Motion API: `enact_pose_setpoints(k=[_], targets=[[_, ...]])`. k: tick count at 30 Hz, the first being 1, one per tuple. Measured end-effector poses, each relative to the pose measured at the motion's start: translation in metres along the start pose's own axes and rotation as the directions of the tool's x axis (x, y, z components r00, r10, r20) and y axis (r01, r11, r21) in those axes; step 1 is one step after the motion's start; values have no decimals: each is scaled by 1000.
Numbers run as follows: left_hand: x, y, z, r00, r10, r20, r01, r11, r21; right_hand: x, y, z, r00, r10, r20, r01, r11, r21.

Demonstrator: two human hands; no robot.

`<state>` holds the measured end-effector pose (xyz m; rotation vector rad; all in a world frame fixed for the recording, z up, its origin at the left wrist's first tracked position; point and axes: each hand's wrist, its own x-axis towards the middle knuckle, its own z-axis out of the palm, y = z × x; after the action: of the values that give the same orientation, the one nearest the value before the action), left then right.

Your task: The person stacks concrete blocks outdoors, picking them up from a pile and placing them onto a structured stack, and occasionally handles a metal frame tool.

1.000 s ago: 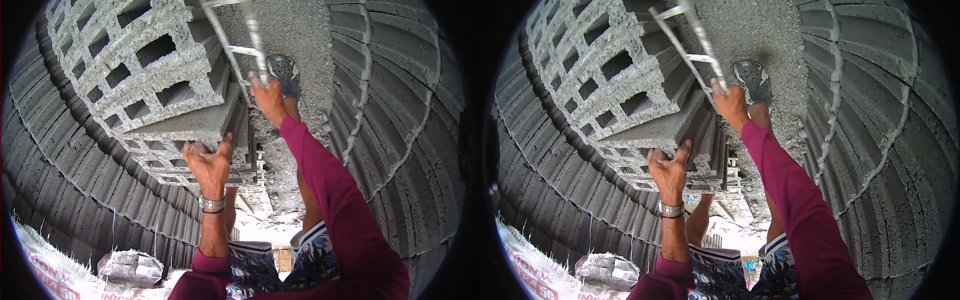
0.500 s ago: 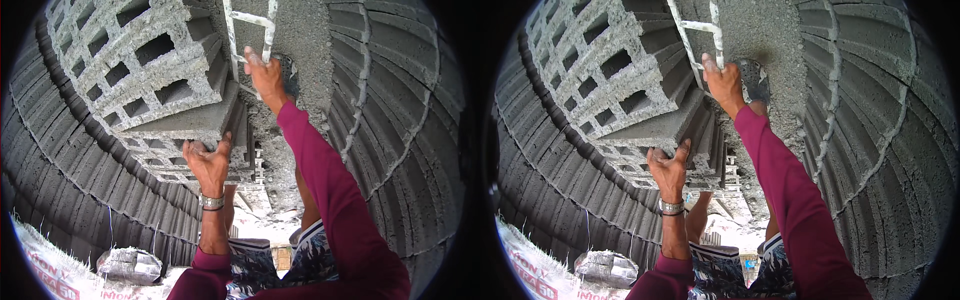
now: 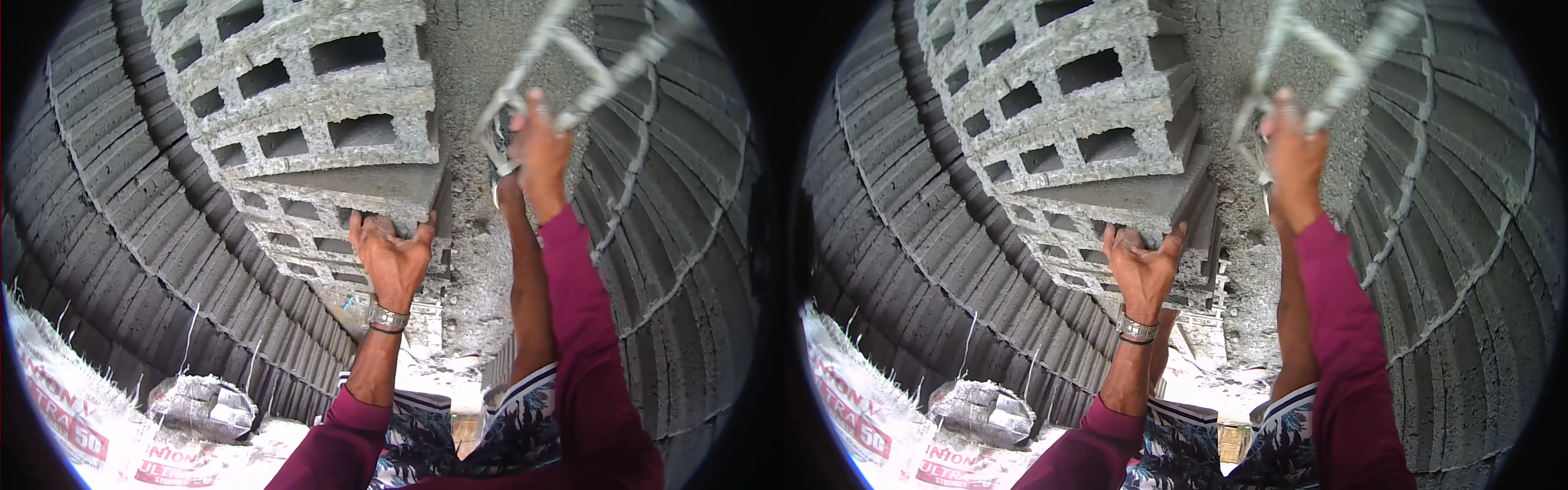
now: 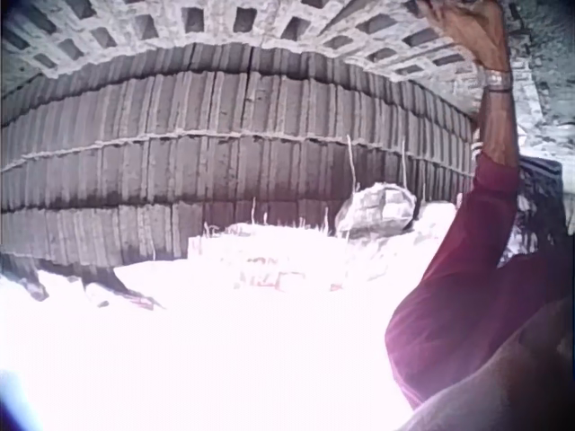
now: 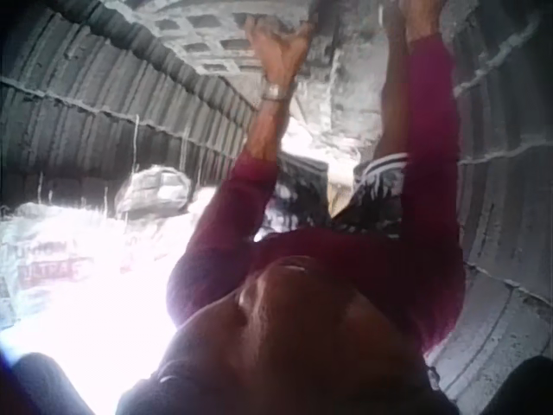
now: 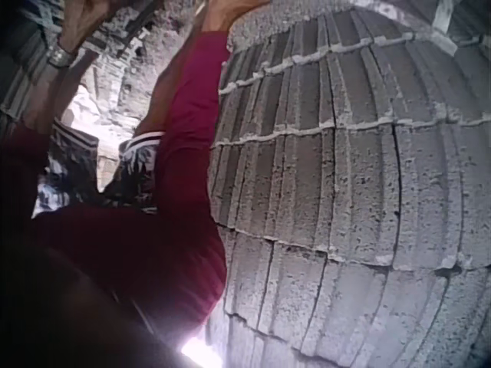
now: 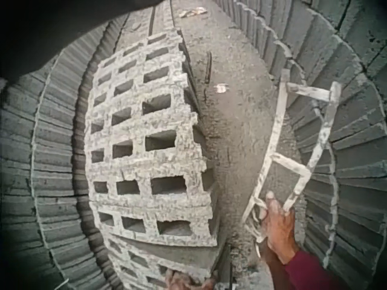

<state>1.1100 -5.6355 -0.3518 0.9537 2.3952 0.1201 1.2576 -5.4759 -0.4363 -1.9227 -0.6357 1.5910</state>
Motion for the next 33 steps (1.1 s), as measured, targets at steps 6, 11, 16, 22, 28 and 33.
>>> enact_pose_setpoints(k=[6, 11, 16, 22, 28, 33], targets=[[11, 23, -29, 976, 126, 175, -142, 987, 78, 7, -70, -50, 990, -143, 15, 143, 963, -228], [46, 64, -57, 971, 210, -116, -202, 976, 81, -5, -73, -44, 998, -52, 28, 56, 985, -163], [99, 81, -6, 995, 74, -68, -53, 962, 269, -6, -74, -20, 996, -82, 29, 83, 996, -41], [109, 61, 20, 999, -43, -29, 47, 985, 167, 12, -65, 4, 999, -33, -29, 36, 993, 111], [90, 58, -5, 993, -104, 58, 104, 995, 9, 35, -76, -5, 971, -192, 141, 161, 965, 205], [92, 58, 20, 998, 49, -41, -39, 976, 212, 18, -90, 15, 930, -360, 76, 346, 926, 150]])
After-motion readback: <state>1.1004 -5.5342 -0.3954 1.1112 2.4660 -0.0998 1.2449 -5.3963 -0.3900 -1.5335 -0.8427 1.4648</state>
